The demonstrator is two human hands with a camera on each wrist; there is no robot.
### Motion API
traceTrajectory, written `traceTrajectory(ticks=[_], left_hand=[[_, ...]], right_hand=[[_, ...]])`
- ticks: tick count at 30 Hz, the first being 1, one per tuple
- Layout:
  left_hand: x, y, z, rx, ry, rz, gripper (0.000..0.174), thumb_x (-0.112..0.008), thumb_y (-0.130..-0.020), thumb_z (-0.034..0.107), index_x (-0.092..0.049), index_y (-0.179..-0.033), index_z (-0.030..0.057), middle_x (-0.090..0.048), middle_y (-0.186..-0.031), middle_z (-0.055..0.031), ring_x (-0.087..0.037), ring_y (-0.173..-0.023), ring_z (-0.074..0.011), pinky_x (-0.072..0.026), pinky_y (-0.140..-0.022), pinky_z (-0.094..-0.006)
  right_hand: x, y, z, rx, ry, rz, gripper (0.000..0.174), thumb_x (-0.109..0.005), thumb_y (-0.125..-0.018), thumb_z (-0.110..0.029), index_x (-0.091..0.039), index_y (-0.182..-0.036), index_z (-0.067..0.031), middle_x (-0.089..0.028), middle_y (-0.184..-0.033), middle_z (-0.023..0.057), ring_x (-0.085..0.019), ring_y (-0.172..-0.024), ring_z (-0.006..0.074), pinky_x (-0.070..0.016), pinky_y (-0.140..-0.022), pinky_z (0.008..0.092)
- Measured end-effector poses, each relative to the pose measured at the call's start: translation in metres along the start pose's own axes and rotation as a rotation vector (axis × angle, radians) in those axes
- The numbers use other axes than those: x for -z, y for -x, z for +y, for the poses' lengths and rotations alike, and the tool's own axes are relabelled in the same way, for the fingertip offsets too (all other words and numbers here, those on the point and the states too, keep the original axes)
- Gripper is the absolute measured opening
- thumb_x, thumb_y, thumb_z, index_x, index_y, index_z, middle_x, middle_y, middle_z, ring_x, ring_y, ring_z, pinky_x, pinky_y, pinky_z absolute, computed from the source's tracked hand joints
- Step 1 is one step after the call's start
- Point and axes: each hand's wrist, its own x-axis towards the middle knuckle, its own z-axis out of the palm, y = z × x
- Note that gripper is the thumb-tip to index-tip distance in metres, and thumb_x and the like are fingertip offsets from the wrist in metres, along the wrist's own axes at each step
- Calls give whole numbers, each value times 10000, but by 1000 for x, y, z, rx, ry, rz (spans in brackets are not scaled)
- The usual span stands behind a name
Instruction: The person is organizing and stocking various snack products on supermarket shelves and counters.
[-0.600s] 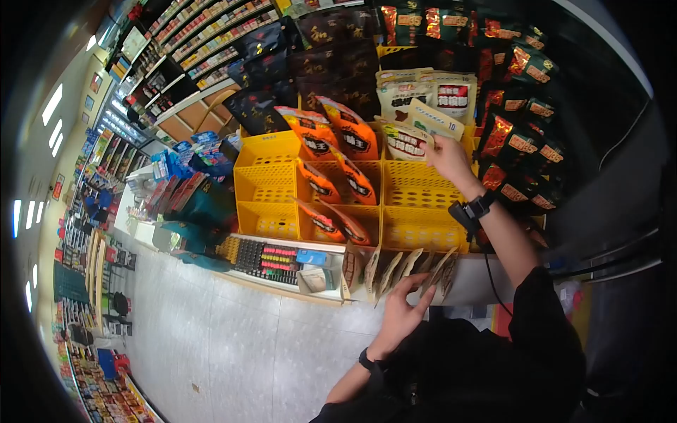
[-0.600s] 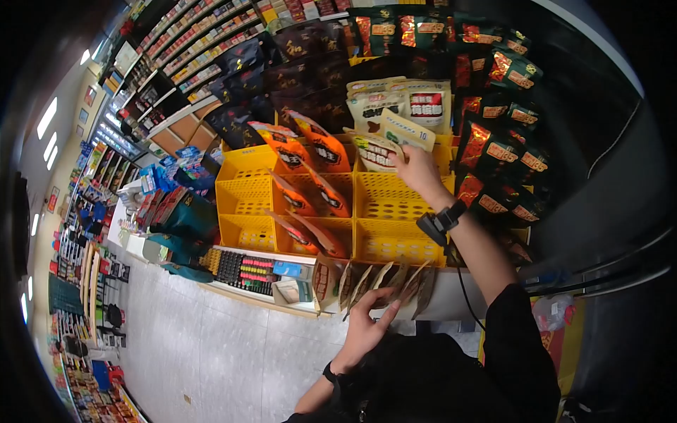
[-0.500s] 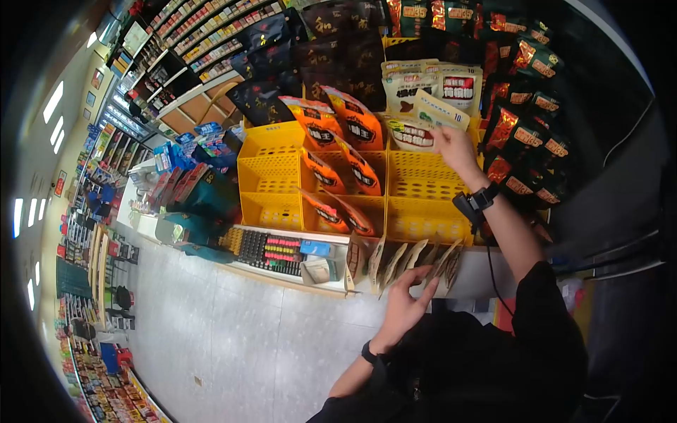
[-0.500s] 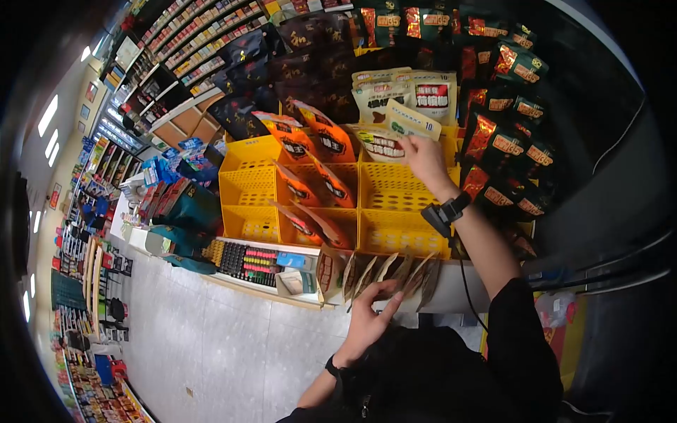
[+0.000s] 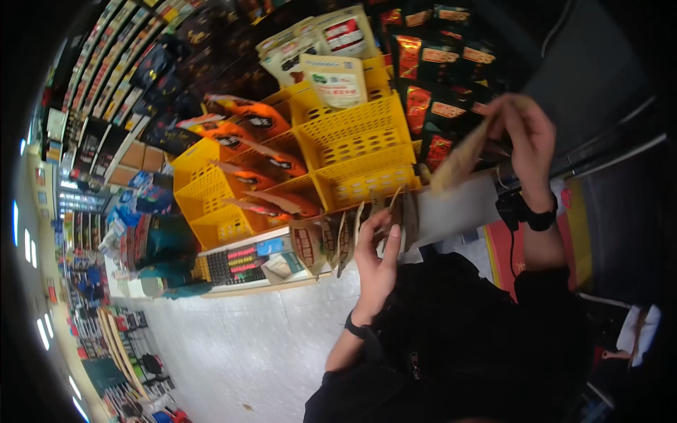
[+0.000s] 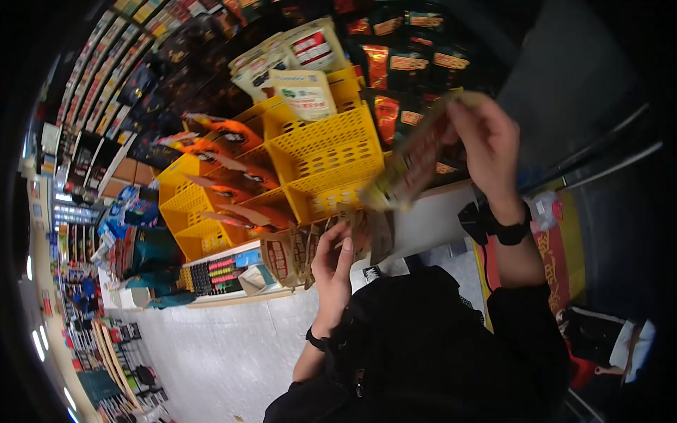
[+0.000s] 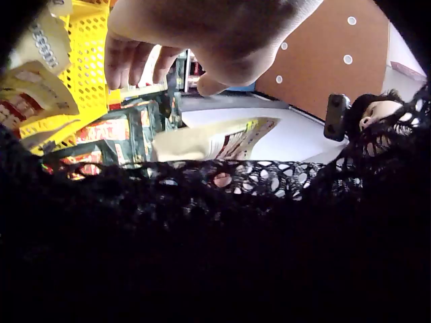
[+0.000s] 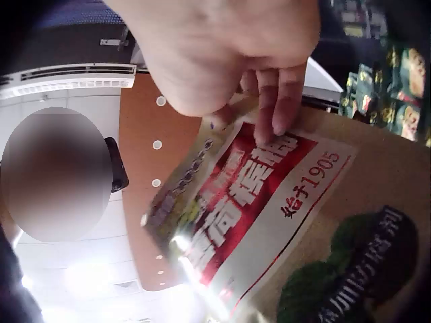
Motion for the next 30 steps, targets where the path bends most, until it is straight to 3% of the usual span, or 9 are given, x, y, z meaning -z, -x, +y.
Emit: traceTrajectory(ticks=[4,6,9,15,16,19,20,25,30], left_hand=[[-21,-5,11,-17,-73,-274,574,-453,-1061,394,-438,-1441,-36,-522,-1400,-162,-476,-1315,-227,-369,-1106,-371],[-31,-6,8,-7,-70,-359,600,-413,-1062,394,-414,-1453,-61,-500,-1429,-245,-451,-1369,-312,-320,-1136,-372],[-33,-10,-1,152,-166,-437,629,-380,-1069,423,-390,-1469,-63,-442,-1485,-264,-404,-1410,-333,-287,-1157,-368],[-36,-19,-20,359,-229,-446,753,-371,-1045,539,-284,-1529,-32,-357,-1550,-248,-313,-1466,-306,-237,-1179,-332],[-36,-20,-19,376,-216,-441,768,-374,-1041,548,-265,-1537,-27,-339,-1563,-240,-296,-1475,-297,-231,-1181,-325],[-36,-22,-26,413,-117,-419,766,-382,-1042,542,-255,-1541,-26,-329,-1572,-227,-288,-1478,-284,-227,-1184,-327],[-37,-23,-24,412,-115,-420,766,-382,-1042,542,-255,-1541,-26,-329,-1572,-227,-288,-1478,-284,-227,-1184,-327],[-30,-43,-10,294,-165,-384,667,-445,-1048,459,-366,-1501,-24,-426,-1514,-222,-373,-1425,-262,-274,-1160,-333],[-5,-118,47,-132,-674,-180,535,-628,-992,311,-533,-1356,-70,-602,-1309,-213,-562,-1216,-247,-427,-1039,-347]], right_hand=[[18,35,21,-73,39,-312,86,-577,-947,-6,-648,-994,-13,-687,-933,62,-647,-846,112,-513,-760,259],[7,52,41,-180,85,-453,48,-655,-873,18,-659,-912,-11,-687,-929,69,-660,-933,145,-513,-827,291],[-16,82,92,-288,-9,-568,111,-663,-916,-30,-633,-1022,-10,-668,-1007,71,-653,-930,149,-511,-842,293],[-62,134,136,-346,-13,-408,405,-651,-953,-92,-528,-1334,-32,-650,-1070,76,-637,-983,148,-508,-874,301],[-62,136,132,-499,-55,-437,489,-622,-981,-150,-453,-1425,-30,-651,-1177,124,-639,-1087,201,-500,-924,336],[-65,154,140,-400,133,-324,500,-586,-1006,-280,-463,-1394,10,-618,-1270,216,-616,-1181,310,-473,-985,389],[-60,159,139,-518,116,-362,507,-545,-1024,-307,-459,-1400,22,-568,-1355,247,-556,-1268,347,-440,-1037,394],[-45,172,141,-632,66,-370,497,-550,-1024,-299,-472,-1390,28,-583,-1340,233,-585,-1237,318,-457,-1016,378],[-41,173,145,-725,-12,-285,441,-575,-1016,-300,-553,-1305,32,-665,-1213,198,-667,-1093,235,-508,-934,346]])
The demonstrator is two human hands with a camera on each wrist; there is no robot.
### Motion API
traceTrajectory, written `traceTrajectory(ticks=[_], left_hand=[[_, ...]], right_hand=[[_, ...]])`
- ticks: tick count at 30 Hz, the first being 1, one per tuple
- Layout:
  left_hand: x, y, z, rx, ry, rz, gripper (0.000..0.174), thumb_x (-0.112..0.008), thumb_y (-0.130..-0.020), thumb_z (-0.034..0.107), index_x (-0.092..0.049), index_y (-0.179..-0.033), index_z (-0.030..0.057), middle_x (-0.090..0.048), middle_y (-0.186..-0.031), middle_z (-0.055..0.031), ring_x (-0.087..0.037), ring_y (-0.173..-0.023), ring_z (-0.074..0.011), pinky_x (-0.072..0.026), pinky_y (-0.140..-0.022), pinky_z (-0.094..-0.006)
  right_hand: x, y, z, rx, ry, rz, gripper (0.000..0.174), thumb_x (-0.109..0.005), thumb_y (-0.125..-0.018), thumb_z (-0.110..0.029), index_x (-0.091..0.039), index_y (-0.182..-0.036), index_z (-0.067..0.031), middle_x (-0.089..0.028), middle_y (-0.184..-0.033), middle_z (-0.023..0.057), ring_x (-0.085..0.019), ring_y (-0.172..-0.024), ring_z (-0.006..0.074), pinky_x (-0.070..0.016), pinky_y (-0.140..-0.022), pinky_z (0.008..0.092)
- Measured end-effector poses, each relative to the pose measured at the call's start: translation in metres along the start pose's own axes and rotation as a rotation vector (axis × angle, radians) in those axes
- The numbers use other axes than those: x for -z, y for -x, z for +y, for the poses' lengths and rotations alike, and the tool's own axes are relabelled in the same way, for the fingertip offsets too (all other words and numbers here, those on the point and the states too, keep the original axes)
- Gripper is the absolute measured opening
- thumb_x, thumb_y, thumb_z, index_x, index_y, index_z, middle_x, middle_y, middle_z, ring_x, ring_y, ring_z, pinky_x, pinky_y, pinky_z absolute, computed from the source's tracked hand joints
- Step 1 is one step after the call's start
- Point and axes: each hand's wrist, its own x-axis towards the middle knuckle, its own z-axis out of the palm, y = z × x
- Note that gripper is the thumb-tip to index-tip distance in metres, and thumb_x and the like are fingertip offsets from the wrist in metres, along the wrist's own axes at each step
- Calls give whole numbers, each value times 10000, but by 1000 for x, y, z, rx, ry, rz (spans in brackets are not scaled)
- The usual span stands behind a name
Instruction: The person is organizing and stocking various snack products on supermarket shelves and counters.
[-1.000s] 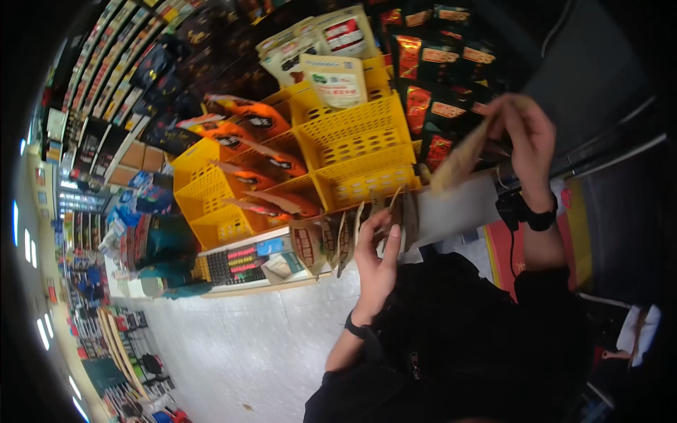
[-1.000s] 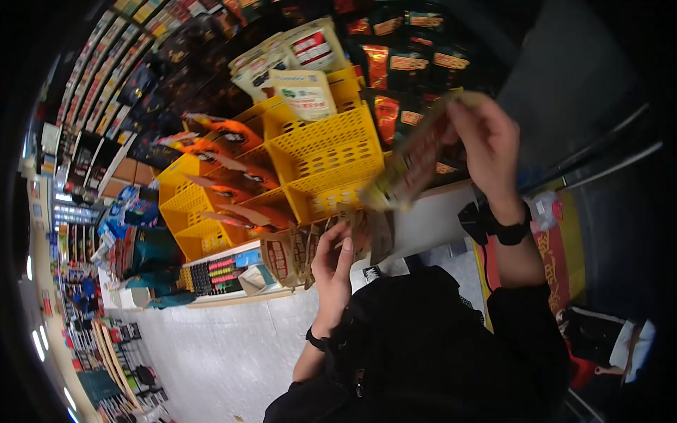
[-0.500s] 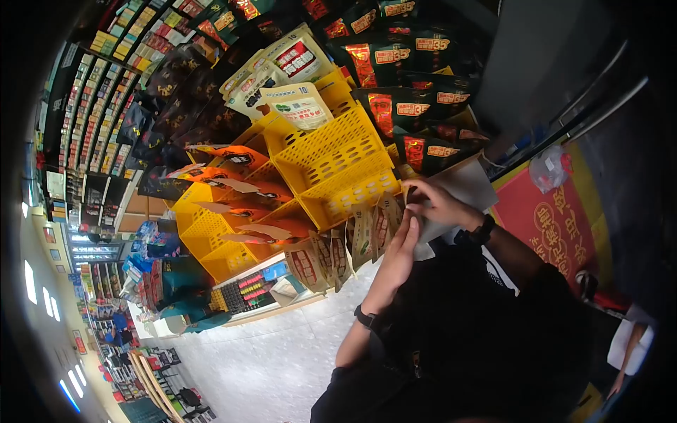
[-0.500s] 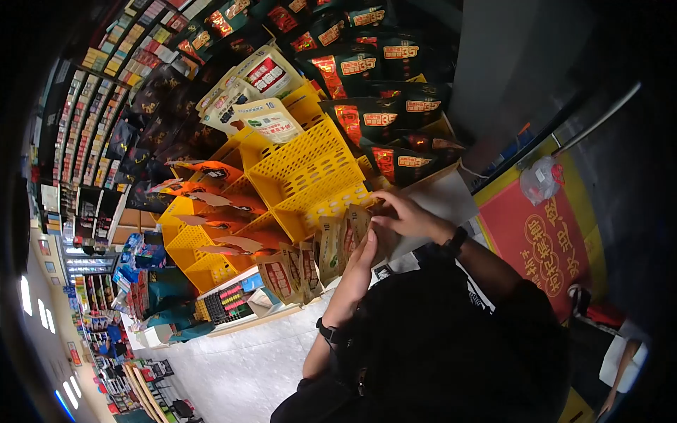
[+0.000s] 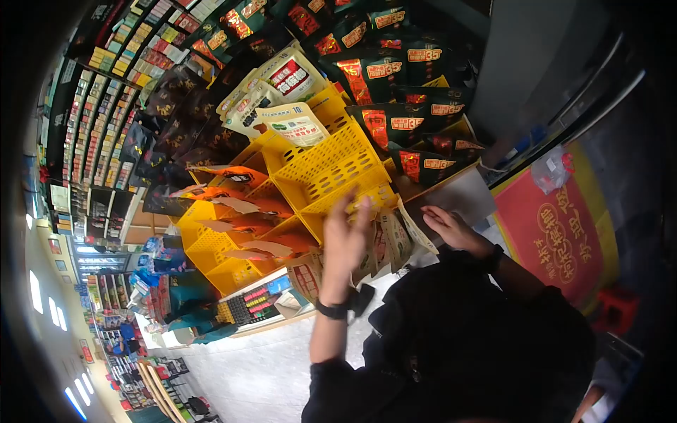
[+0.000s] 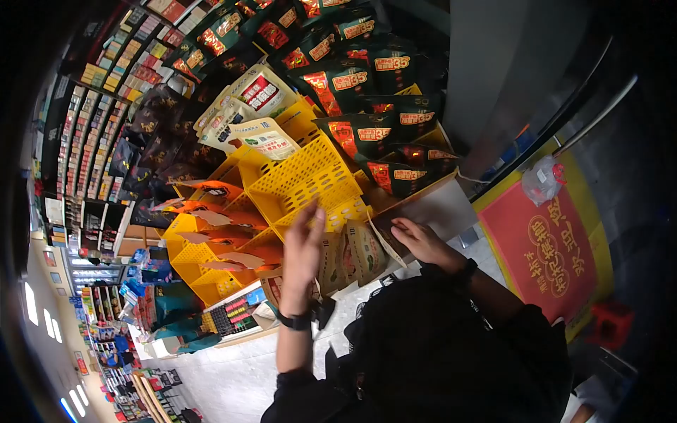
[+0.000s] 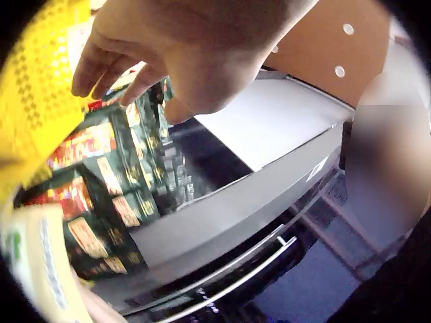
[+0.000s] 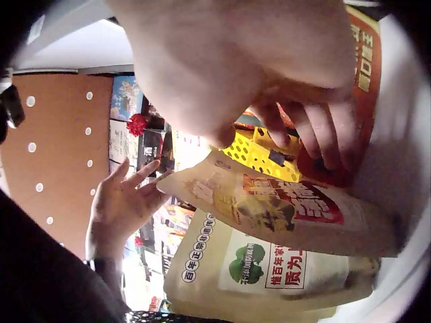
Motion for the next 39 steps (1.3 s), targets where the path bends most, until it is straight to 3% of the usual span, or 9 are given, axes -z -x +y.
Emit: traceTrajectory(ticks=[6,14,17,19,22,27,31,35,39], left_hand=[[29,-89,12,-626,-598,118,512,-719,-889,184,-553,-1327,-22,-535,-1363,-273,-549,-1209,-438,-469,-1010,-446],[45,-174,-24,-627,-878,94,745,-617,-859,-12,-288,-1526,28,-383,-1499,-254,-513,-1254,-422,-481,-1017,-438],[48,-179,-10,-508,-918,99,458,-654,-844,6,-558,-1291,31,-585,-1220,-191,-610,-1094,-372,-548,-891,-432],[51,-182,-13,-663,-929,221,173,-665,-858,34,-644,-1030,36,-646,-994,-176,-675,-856,-359,-582,-750,-421],[57,-161,7,-722,-907,265,77,-648,-903,76,-657,-972,44,-661,-911,-152,-686,-766,-330,-575,-647,-409],[69,-73,84,-660,-674,250,70,-666,-885,-17,-672,-955,-12,-642,-879,-131,-639,-763,-270,-514,-673,-357],[61,-21,120,-903,-791,322,97,-674,-888,-22,-696,-981,-5,-676,-935,-109,-663,-795,-237,-535,-687,-338],[39,7,130,-784,-793,306,127,-663,-866,-50,-698,-961,27,-674,-947,-107,-685,-862,-266,-543,-720,-361],[3,26,131,-810,-705,-66,277,-636,-751,-38,-721,-988,77,-662,-1009,-77,-664,-925,-246,-565,-742,-357]], right_hand=[[8,5,0,55,-39,75,345,-662,-965,-235,-624,-1178,35,-720,-1003,145,-704,-902,190,-548,-807,308],[24,13,13,124,-22,233,292,-711,-925,-201,-654,-1111,18,-716,-912,129,-702,-821,175,-551,-740,295],[28,15,13,140,-16,278,277,-716,-921,-199,-659,-1085,17,-714,-898,131,-698,-798,173,-549,-726,297],[30,16,14,155,-26,304,270,-718,-919,-200,-662,-1074,15,-713,-890,131,-697,-788,172,-547,-720,297],[34,18,20,123,-53,323,264,-727,-910,-195,-667,-1066,11,-715,-863,128,-700,-801,162,-544,-722,294],[36,20,19,130,-202,389,270,-706,-935,-199,-666,-1081,24,-726,-925,106,-695,-846,138,-549,-748,269],[54,33,-13,-47,-478,229,331,-658,-976,-241,-628,-1183,15,-697,-1052,86,-691,-932,170,-564,-780,285],[56,32,-22,-133,-572,111,505,-596,-1004,-368,-527,-1333,8,-635,-1215,139,-655,-1077,227,-556,-849,333],[60,26,-14,-214,-655,11,615,-567,-1007,-440,-450,-1423,-3,-595,-1295,144,-624,-1142,251,-541,-900,365]])
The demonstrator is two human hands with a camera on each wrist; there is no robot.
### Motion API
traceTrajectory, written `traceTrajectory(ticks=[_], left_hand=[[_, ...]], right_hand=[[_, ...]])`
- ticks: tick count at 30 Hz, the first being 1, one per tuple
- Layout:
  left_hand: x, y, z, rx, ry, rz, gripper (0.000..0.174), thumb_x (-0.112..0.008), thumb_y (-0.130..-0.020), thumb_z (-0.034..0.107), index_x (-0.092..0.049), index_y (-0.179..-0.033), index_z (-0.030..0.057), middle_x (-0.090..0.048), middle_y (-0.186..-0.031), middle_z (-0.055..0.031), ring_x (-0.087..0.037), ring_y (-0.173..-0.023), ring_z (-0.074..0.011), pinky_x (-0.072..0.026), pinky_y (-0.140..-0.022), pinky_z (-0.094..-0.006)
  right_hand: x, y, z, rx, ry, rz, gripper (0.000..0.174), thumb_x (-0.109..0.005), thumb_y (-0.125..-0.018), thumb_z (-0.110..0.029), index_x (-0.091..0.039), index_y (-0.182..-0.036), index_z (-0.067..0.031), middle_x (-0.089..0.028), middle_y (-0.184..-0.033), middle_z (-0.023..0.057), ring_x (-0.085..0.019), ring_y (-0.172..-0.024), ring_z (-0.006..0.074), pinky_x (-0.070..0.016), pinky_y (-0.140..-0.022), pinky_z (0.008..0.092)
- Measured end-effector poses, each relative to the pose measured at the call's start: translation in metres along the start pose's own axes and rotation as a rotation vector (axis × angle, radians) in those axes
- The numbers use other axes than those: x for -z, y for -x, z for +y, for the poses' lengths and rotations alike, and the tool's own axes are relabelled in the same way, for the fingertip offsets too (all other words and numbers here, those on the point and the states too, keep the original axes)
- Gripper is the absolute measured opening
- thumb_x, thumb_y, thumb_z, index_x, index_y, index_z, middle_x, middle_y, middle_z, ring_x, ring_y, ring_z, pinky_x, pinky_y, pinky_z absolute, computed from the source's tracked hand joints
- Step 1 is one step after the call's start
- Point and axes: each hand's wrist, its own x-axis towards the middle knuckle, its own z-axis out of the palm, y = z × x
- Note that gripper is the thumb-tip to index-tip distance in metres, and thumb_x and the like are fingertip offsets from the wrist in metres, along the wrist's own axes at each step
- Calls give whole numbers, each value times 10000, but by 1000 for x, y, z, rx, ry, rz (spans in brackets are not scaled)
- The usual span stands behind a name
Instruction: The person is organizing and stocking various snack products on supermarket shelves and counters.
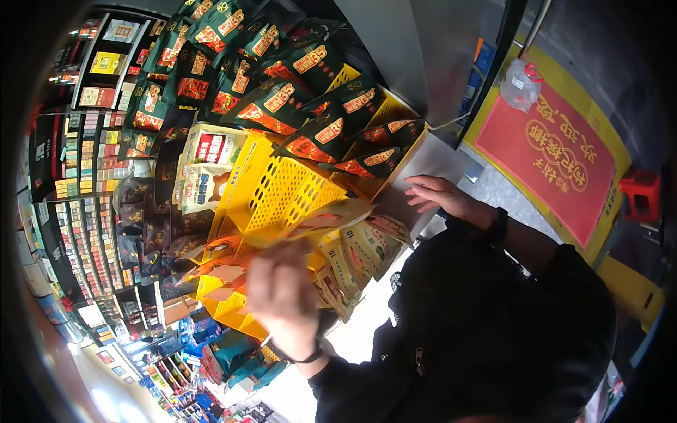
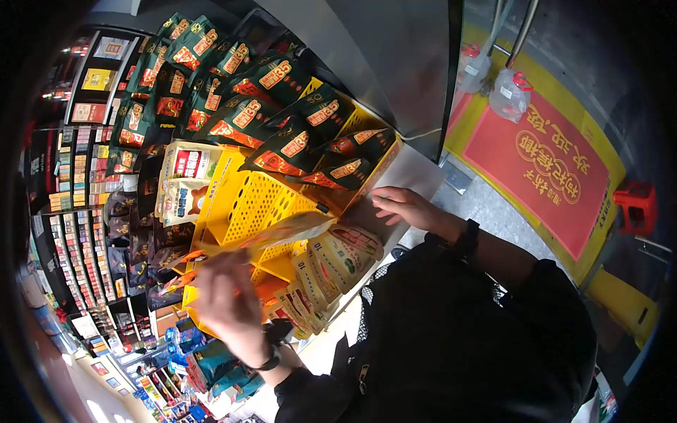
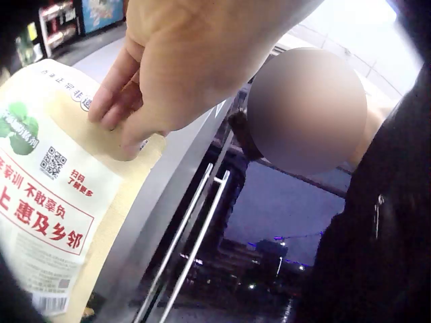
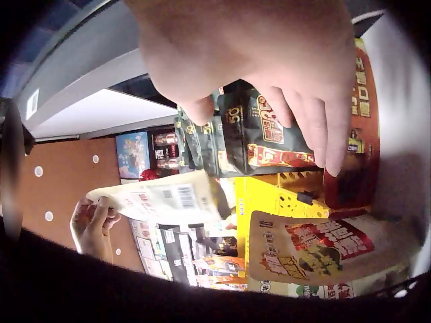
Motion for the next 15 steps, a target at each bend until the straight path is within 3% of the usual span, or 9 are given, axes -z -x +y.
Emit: traceTrajectory(ticks=[4,6,8,10,12,13,15], left_hand=[[-54,-6,16,-183,131,-224,208,-664,-727,21,-693,-932,39,-632,-992,-106,-645,-845,-241,-555,-671,-322],[-82,-2,25,-176,204,-296,225,-617,-732,-27,-697,-932,35,-647,-1045,-121,-671,-890,-281,-571,-730,-376],[-106,-1,33,-197,198,-334,235,-619,-742,1,-700,-957,50,-628,-1027,-120,-655,-920,-276,-572,-725,-367],[-126,4,39,-180,188,-344,245,-625,-746,7,-696,-974,61,-607,-1015,-121,-642,-934,-266,-573,-731,-356],[-139,7,45,-134,189,-396,277,-634,-747,21,-689,-1016,59,-608,-1040,-123,-641,-952,-261,-574,-749,-348],[-144,9,47,-127,151,-416,295,-633,-756,18,-684,-1044,54,-614,-1039,-123,-642,-953,-261,-573,-758,-338],[-147,7,51,-83,134,-450,292,-631,-764,13,-683,-1049,51,-618,-1042,-125,-644,-953,-258,-573,-760,-339]], right_hand=[[14,-7,8,0,57,14,629,-568,-1003,-455,-445,-1439,-18,-630,-1245,127,-635,-1127,233,-537,-897,343],[33,-22,40,85,192,-35,580,-537,-1017,-450,-487,-1421,-37,-662,-1187,108,-648,-1110,228,-531,-888,333],[39,-38,63,82,225,-29,557,-550,-1008,-432,-519,-1392,-30,-679,-1161,125,-658,-1098,247,-529,-888,341],[46,-42,64,78,264,-30,535,-564,-999,-413,-550,-1364,-23,-695,-1134,142,-667,-1086,267,-526,-887,350],[53,-45,63,56,710,-9,487,-626,-953,-359,-599,-1310,-29,-694,-1135,194,-672,-1059,315,-521,-894,380],[44,-36,30,-80,795,0,494,-672,-913,-341,-605,-1309,-54,-687,-1128,221,-668,-1059,338,-516,-910,395],[53,-41,40,-23,772,11,469,-671,-909,-317,-611,-1302,-68,-692,-1120,213,-670,-1056,337,-517,-909,395]])
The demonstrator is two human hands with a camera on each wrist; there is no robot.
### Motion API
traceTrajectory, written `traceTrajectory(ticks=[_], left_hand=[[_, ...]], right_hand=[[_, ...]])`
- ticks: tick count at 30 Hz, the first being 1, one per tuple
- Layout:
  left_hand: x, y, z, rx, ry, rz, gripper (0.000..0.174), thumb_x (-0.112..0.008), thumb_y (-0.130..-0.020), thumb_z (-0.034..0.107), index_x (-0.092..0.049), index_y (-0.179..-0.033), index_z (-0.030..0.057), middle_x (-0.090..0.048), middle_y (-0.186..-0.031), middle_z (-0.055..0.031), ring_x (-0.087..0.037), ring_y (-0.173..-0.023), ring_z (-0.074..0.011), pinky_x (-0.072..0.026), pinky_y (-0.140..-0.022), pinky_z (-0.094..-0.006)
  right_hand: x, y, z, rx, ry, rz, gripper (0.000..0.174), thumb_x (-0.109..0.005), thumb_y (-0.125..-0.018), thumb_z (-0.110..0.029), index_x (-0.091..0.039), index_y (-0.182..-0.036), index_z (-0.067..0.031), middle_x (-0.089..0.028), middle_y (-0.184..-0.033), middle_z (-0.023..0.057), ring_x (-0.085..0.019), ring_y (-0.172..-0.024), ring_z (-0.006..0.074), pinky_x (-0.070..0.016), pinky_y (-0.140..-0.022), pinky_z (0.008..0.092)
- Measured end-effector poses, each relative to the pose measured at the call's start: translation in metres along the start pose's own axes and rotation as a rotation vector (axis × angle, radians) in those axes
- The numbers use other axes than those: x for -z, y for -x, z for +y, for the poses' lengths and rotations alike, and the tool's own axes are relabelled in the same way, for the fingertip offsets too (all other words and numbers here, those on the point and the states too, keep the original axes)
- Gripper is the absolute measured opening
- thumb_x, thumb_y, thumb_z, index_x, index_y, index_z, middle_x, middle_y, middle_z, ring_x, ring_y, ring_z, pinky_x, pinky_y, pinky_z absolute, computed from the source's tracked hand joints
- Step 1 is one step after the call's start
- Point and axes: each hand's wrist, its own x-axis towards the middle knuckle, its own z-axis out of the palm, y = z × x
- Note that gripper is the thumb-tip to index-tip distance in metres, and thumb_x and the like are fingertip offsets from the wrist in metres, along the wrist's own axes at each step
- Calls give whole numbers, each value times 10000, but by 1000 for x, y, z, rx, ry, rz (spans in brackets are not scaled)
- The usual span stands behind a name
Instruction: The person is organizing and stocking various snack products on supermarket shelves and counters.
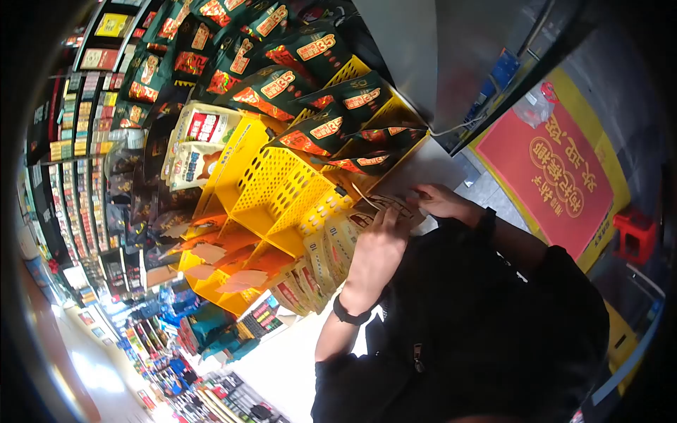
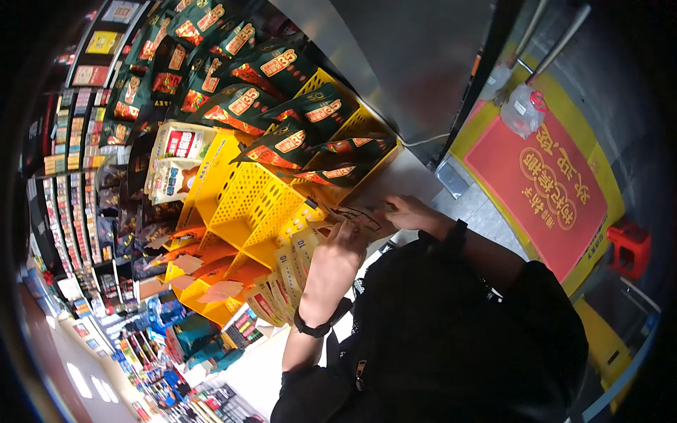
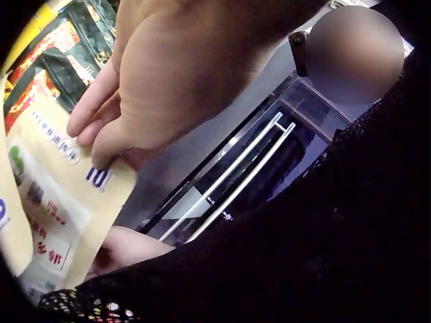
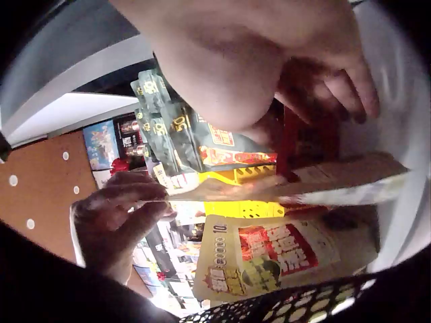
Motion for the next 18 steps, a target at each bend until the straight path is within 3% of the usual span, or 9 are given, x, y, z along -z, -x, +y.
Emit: traceTrajectory(ticks=[3,5,7,8,9,12,14,18], left_hand=[[6,-1,3,93,23,-14,300,-615,-794,4,-681,-1083,50,-629,-1037,-116,-649,-954,-255,-573,-769,-345],[16,0,3,104,104,124,290,-601,-773,2,-666,-1053,39,-586,-996,-126,-642,-929,-264,-568,-754,-362],[24,7,3,286,147,123,345,-598,-787,-23,-682,-1114,47,-616,-1021,-117,-648,-910,-279,-566,-746,-375],[23,11,-1,322,126,179,334,-606,-812,-29,-695,-1120,63,-642,-1027,-114,-667,-869,-279,-566,-708,-374],[22,15,-5,353,104,239,325,-613,-837,-35,-709,-1126,80,-668,-1034,-112,-685,-827,-279,-566,-669,-373],[27,26,-4,512,146,357,277,-652,-840,-30,-715,-1095,59,-678,-1002,-120,-684,-836,-301,-551,-723,-385],[26,36,-1,595,154,392,263,-658,-845,-23,-713,-1091,55,-680,-1005,-124,-684,-843,-308,-550,-730,-384],[16,51,3,675,239,501,221,-684,-854,12,-715,-1070,48,-682,-1006,-129,-682,-862,-326,-546,-735,-385]], right_hand=[[7,-6,17,73,-42,-11,456,-671,-886,-248,-601,-1301,-71,-687,-1131,209,-666,-1070,333,-518,-915,398],[11,-4,24,94,-59,-77,470,-673,-867,-204,-585,-1306,-60,-678,-1151,213,-660,-1086,331,-519,-921,401],[24,9,11,165,81,-161,555,-680,-842,-58,-487,-1361,-15,-609,-1290,215,-620,-1186,328,-528,-953,405],[28,13,8,99,126,-238,683,-702,-808,-59,-419,-1428,-46,-593,-1309,224,-611,-1187,359,-531,-951,408],[33,18,0,97,129,-253,683,-702,-808,-59,-419,-1428,-46,-593,-1309,224,-611,-1187,359,-531,-951,408],[39,29,-17,147,214,-336,801,-745,-791,-116,-343,-1480,-42,-542,-1367,246,-574,-1230,380,-502,-995,416],[33,35,-13,328,380,-261,900,-778,-781,-187,-275,-1510,-26,-497,-1411,258,-527,-1281,388,-459,-1046,422],[28,37,-54,431,421,-275,906,-801,-778,-249,-302,-1492,-2,-442,-1465,236,-465,-1333,392,-410,-1093,426]])
